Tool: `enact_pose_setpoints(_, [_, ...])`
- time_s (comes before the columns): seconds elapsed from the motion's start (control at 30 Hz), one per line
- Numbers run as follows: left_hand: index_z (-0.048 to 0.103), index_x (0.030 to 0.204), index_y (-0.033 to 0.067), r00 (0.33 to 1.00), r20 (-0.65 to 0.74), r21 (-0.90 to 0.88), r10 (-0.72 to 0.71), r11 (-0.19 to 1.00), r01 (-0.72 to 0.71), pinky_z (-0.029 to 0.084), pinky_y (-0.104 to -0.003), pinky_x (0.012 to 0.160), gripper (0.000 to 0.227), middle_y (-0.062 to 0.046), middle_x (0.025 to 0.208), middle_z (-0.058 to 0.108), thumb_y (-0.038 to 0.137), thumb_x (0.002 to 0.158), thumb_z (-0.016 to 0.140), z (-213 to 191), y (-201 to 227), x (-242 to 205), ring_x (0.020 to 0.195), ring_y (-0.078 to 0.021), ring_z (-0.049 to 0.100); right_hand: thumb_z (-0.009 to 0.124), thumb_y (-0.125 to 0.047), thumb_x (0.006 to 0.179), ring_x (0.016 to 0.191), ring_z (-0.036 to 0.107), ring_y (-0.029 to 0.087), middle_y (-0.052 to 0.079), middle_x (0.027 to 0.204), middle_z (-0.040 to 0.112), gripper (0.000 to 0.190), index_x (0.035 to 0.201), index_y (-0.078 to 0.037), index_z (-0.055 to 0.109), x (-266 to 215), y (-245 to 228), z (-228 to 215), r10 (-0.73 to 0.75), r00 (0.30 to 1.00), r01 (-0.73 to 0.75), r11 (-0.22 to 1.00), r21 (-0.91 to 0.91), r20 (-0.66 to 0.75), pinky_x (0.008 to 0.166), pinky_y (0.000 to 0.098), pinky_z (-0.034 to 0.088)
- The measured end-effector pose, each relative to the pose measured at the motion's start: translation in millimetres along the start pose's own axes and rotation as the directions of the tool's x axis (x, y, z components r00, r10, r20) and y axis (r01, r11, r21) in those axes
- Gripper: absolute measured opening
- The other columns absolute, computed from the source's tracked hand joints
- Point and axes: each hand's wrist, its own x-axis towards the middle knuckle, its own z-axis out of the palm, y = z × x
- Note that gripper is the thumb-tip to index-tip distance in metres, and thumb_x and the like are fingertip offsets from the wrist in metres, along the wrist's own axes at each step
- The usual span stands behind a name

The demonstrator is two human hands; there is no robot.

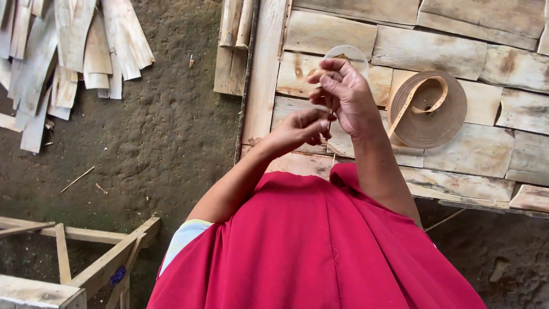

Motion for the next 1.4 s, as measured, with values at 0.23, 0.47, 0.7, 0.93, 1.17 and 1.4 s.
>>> enact_pose_setpoints(0.23, [0.035,0.16,0.0243,0.983,0.152,-0.307,-0.104,0.94,0.147,0.039,-0.028,0.105,0.086,-0.001,0.139,0.061,0.046,0.087,0.076,-40,-6,-2,0.14,-0.015,0.051,0.058,-0.007,0.104,0.047,0.052,0.012,0.013,0.09,0.07,0.037,0.136,-0.004,0.04,-42,-8,38,-0.036,0.999,0.025,0.942,-0.335,-0.028,0.042,0.0219,0.038])
enact_pose_setpoints(0.47, [0.062,0.117,0.0074,0.904,-0.353,-0.517,-0.239,0.856,0.024,0.062,-0.048,0.085,0.019,-0.016,0.109,0.077,0.017,0.101,0.058,-76,-20,56,0.095,-0.026,0.074,0.067,-0.017,0.102,0.038,0.054,0.009,0.01,0.065,0.07,0.017,0.091,-0.005,0.064,-44,62,23,0.029,0.955,-0.203,0.789,-0.58,-0.295,0.033,0.0195,0.041])
enact_pose_setpoints(0.7, [0.066,0.099,0.0142,0.884,-0.445,-0.322,-0.141,0.947,-0.012,0.062,-0.042,0.076,0.009,-0.011,0.098,0.08,0.022,0.094,0.066,-99,18,55,0.098,-0.0208,0.075,0.063,-0.018,0.105,0.054,0.061,0.009,0.006,0.077,0.071,0.01,0.105,-0.008,0.065,-50,54,51,0.131,0.918,-0.353,0.699,-0.622,-0.374,0.045,0.0185,0.054])
enact_pose_setpoints(0.93, [0.067,0.097,0.0099,0.973,-0.202,-0.407,0.115,0.893,-0.19,0.064,-0.05,0.087,0.007,-0.017,0.102,0.078,0.017,0.098,0.066,-65,68,64,0.105,-0.0282,0.073,0.066,-0.011,0.108,0.049,0.045,0.004,0.001,0.074,0.071,0.02,0.089,-0.006,0.065,-97,-39,85,-0.288,0.895,-0.159,0.507,-0.847,-0.341,0.044,0.0216,0.034])
enact_pose_setpoints(1.17, [0.064,0.094,0.018,0.95,-0.312,-0.238,-0.02,0.97,-0.058,0.059,-0.035,0.07,0.01,-0.009,0.099,0.081,0.027,0.094,0.066,-84,46,83,0.092,-0.0222,0.076,0.072,-0.021,0.103,0.058,0.06,0.009,0.006,0.073,0.072,0.016,0.094,-0.009,0.067,-99,-11,44,-0.159,0.823,-0.38,0.557,-0.738,-0.545,0.051,0.0249,0.048])
enact_pose_setpoints(1.4, [0.059,0.094,0.0271,0.868,-0.451,-0.392,-0.208,0.92,0.017,0.043,-0.029,0.066,0.014,0.001,0.099,0.078,0.021,0.092,0.071,-74,-33,157,0.074,-0.0119,0.06,0.085,-0.013,0.086,0.104,0.059,0.037,0.015,0.121,0.066,0.039,0.121,-0.018,0.068,-68,11,-97,-0.734,0.488,-0.65,0.056,-0.758,-0.472,0.087,0.0505,0.042])
